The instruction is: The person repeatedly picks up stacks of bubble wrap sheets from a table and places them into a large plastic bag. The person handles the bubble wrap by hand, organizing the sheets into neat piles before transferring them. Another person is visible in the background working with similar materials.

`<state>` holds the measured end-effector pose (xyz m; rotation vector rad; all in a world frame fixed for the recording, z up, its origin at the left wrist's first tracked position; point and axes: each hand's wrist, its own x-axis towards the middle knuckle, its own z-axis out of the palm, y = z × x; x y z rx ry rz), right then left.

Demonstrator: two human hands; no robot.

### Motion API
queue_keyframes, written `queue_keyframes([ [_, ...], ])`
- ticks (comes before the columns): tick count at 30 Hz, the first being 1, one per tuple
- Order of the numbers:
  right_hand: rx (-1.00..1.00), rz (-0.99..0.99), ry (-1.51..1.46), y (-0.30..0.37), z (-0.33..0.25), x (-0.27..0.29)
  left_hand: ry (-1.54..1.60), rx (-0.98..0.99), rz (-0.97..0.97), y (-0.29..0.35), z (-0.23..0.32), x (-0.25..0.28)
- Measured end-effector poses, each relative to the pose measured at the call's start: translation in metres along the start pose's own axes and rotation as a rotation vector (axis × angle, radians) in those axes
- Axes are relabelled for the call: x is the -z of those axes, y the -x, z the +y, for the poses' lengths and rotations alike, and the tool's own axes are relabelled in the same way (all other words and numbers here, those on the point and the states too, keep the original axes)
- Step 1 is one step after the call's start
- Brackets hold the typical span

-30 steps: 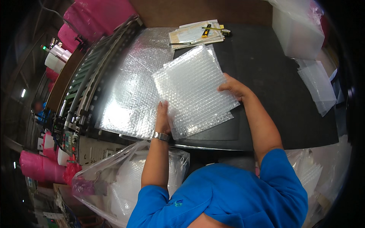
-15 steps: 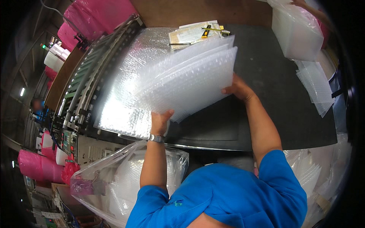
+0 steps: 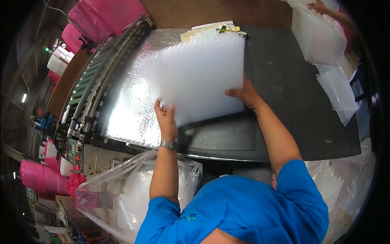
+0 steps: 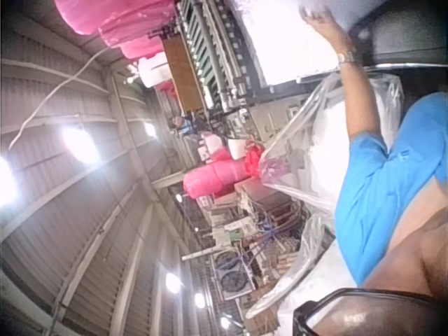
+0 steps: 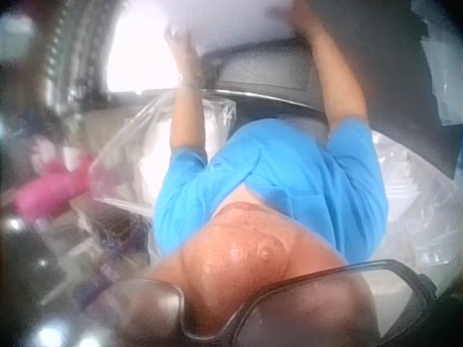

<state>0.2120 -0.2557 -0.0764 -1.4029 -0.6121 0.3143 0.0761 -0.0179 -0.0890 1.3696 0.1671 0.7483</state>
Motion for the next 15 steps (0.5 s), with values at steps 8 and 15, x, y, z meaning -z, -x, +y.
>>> queue_keyframes([
  [8,-0.17,0.364,-0.453,-0.027,0.059,0.044,-0.918,-0.37,0.091,-0.059,-0.027,0.045],
  [15,0.082,0.664,-0.437,-0.03,0.064,0.05,-1.271,-0.47,-0.03,-0.056,-0.048,0.049],
])
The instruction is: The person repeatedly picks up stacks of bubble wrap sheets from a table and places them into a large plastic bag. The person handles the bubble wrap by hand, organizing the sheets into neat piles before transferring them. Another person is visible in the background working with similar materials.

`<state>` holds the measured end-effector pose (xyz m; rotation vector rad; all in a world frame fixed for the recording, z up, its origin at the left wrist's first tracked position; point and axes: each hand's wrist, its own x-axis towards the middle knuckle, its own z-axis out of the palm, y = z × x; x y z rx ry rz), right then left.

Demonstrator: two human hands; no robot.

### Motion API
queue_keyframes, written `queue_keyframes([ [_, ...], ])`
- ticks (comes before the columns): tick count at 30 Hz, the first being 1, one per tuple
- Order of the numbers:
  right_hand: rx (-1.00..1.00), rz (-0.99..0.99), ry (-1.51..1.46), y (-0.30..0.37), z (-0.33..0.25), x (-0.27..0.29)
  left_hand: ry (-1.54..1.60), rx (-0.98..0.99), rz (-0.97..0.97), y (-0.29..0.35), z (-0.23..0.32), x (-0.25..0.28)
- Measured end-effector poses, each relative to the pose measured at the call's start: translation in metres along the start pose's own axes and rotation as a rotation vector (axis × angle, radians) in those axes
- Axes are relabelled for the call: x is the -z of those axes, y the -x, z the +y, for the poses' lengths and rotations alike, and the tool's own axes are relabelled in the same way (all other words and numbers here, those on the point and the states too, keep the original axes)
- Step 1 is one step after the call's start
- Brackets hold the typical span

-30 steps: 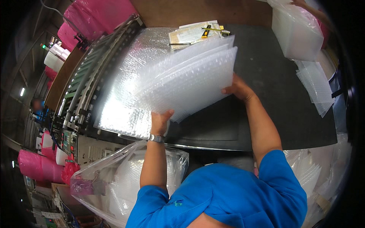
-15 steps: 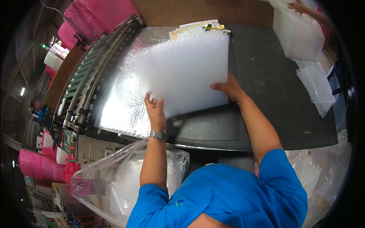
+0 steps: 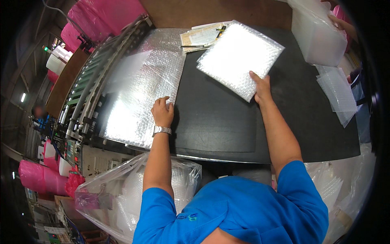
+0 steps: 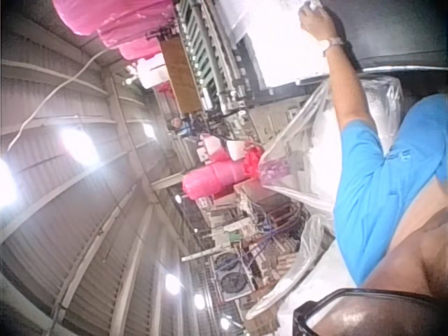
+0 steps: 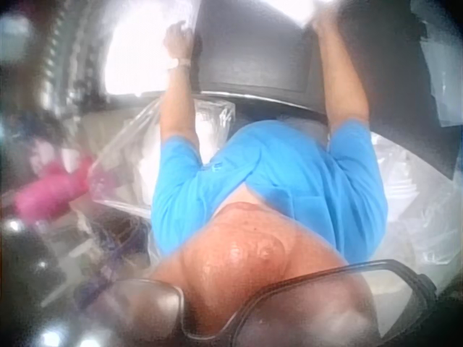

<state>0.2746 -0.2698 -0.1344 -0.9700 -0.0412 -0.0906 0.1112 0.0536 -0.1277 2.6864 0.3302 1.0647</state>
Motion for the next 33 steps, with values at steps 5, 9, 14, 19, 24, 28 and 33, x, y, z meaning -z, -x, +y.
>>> queue_keyframes([
  [5,-0.063,0.094,-0.126,-0.017,0.005,0.02,-0.072,-0.268,0.314,0.003,0.022,0.001],
  [9,-0.119,-0.027,-0.157,-0.01,-0.005,0.015,-0.162,-0.191,0.208,-0.013,0.038,0.0],
  [14,-0.208,-0.049,-0.105,-0.003,-0.012,0.01,-0.332,0.025,-0.545,-0.01,0.049,-0.017],
  [19,-0.423,-0.457,-0.142,-0.001,-0.026,0.021,-0.068,-0.08,-0.501,0.011,0.054,-0.021],
  [24,-0.358,-0.717,0.198,0.024,-0.051,0.003,0.065,-0.042,-0.257,0.035,0.031,-0.015],
  [28,-0.325,-0.653,0.638,0.026,-0.048,-0.005,-0.092,0.178,-0.336,0.042,0.054,0.001],
  [33,-0.351,-0.643,0.739,0.02,-0.042,-0.002,0.205,0.318,-0.361,0.043,0.053,-0.007],
])
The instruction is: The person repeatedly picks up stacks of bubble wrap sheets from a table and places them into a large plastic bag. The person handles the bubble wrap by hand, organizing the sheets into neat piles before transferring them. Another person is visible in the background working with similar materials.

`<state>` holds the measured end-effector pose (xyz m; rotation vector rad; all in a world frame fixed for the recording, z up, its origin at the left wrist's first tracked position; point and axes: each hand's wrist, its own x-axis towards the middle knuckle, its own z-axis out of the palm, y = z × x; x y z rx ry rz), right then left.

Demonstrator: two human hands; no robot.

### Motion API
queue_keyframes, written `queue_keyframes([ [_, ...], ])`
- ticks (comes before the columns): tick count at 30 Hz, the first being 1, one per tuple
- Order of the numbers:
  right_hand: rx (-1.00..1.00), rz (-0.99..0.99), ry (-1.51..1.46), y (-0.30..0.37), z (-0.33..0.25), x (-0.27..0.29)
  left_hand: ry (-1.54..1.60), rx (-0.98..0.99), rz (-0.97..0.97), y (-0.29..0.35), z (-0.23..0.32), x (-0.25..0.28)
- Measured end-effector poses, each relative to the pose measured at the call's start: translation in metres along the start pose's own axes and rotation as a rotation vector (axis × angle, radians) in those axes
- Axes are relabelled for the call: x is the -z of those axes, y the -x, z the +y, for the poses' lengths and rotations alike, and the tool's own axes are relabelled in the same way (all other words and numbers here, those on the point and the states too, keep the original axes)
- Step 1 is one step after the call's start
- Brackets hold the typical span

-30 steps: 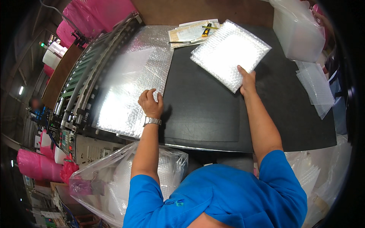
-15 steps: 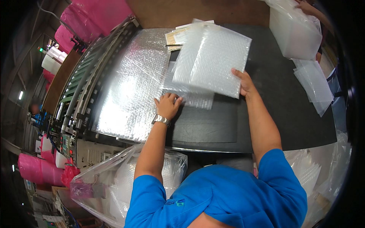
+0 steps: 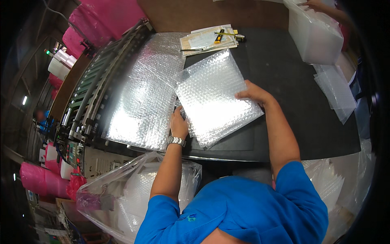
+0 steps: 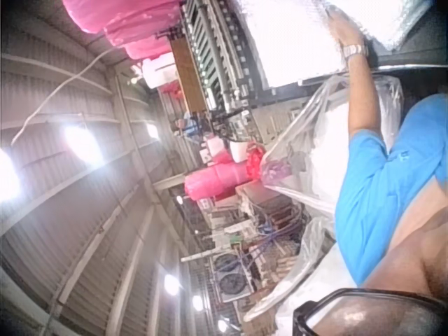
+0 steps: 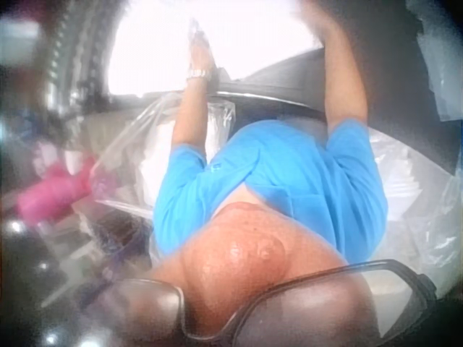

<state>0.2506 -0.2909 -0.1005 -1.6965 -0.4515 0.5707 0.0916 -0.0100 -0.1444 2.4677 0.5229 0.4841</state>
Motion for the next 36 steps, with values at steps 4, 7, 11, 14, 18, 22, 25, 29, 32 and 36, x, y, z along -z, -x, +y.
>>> queue_keyframes([
  [4,-0.034,-0.093,-0.208,0.009,-0.009,-0.008,0.906,0.257,0.156,-0.002,-0.004,-0.007],
  [7,-0.03,-0.162,-0.216,0.006,-0.006,-0.009,1.134,0.586,0.098,0.003,0.03,0.025],
  [11,0.217,-0.093,-0.145,0.012,-0.016,-0.019,0.976,0.409,-0.146,0.01,0.032,0.035],
  [14,0.508,0.014,-0.241,0.023,-0.036,-0.037,1.122,0.032,-0.092,0.006,0.028,0.049],
  [18,0.643,0.073,-0.322,0.032,-0.045,-0.038,1.256,-0.284,0.185,0.008,0.053,0.079],
  [22,0.413,-0.106,-0.116,0.032,-0.039,-0.023,1.087,-0.272,0.137,-0.002,0.025,0.07],
  [25,0.377,-0.068,0.033,0.017,-0.023,-0.033,0.81,-0.071,0.014,0.01,0.018,0.057],
  [29,0.38,-0.083,-0.104,0.023,-0.03,-0.045,0.838,-0.13,0.139,0.013,0.024,0.047],
  [32,0.353,-0.2,-0.248,0.024,-0.028,-0.034,0.969,-0.201,0.162,0.011,0.018,0.049],
  [36,0.315,-0.216,-0.081,0.023,-0.029,-0.024,0.852,-0.165,0.034,0.017,0.026,0.052],
])
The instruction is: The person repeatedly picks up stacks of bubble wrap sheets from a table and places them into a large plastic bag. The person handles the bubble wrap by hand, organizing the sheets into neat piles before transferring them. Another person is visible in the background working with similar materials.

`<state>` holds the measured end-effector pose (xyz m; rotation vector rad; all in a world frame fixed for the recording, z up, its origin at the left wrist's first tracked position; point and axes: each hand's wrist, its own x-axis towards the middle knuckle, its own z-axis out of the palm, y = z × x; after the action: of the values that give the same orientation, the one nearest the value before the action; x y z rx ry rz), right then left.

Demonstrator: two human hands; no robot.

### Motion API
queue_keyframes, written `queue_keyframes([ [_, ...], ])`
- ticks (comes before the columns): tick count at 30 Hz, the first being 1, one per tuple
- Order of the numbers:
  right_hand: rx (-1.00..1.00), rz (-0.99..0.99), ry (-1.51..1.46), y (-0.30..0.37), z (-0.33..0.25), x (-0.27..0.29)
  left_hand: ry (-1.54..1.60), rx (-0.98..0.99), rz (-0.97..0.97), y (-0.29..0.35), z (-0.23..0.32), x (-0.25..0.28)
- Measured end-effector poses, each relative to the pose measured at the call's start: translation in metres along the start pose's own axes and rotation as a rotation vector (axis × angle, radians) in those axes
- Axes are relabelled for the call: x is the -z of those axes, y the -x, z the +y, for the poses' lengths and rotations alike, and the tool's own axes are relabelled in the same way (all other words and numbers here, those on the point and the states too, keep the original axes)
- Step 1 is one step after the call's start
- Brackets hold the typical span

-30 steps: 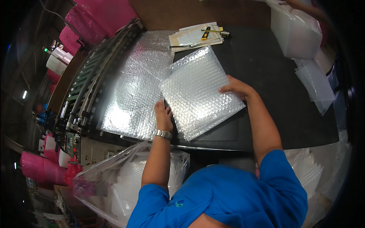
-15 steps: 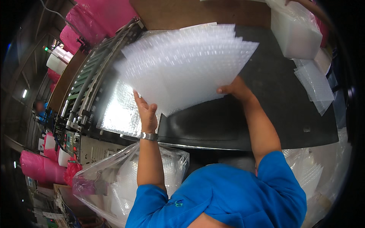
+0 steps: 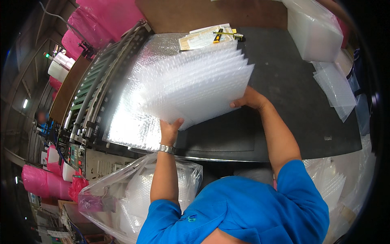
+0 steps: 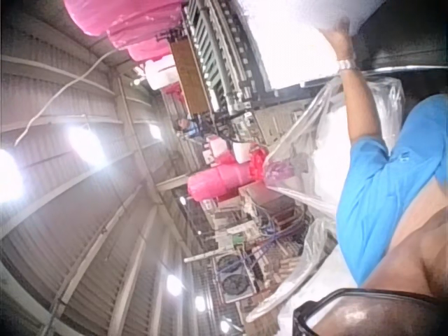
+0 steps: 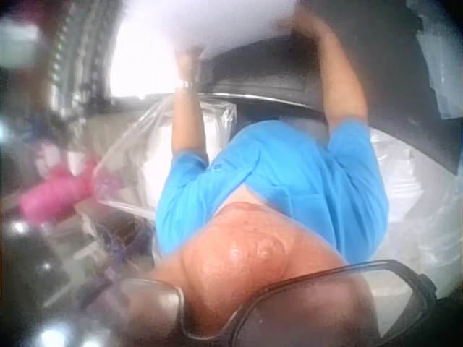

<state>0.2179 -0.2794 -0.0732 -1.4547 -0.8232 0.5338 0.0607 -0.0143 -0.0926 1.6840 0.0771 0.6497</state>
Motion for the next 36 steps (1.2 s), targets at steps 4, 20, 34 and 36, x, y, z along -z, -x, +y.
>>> queue_keyframes([
  [4,0.064,0.063,0.006,-0.005,0.008,-0.005,-0.024,0.059,0.058,0.003,0.005,-0.006],
  [20,0.002,0.212,0.125,-0.012,0.008,-0.02,-0.003,0.118,0.106,0.0,-0.013,-0.013],
  [34,0.052,0.702,-0.92,-0.018,0.075,0.059,-0.779,-0.003,0.138,-0.082,-0.063,0.057],
  [36,0.045,0.744,-0.949,-0.019,0.078,0.062,-1.005,-0.263,0.108,-0.074,-0.072,0.048],
])
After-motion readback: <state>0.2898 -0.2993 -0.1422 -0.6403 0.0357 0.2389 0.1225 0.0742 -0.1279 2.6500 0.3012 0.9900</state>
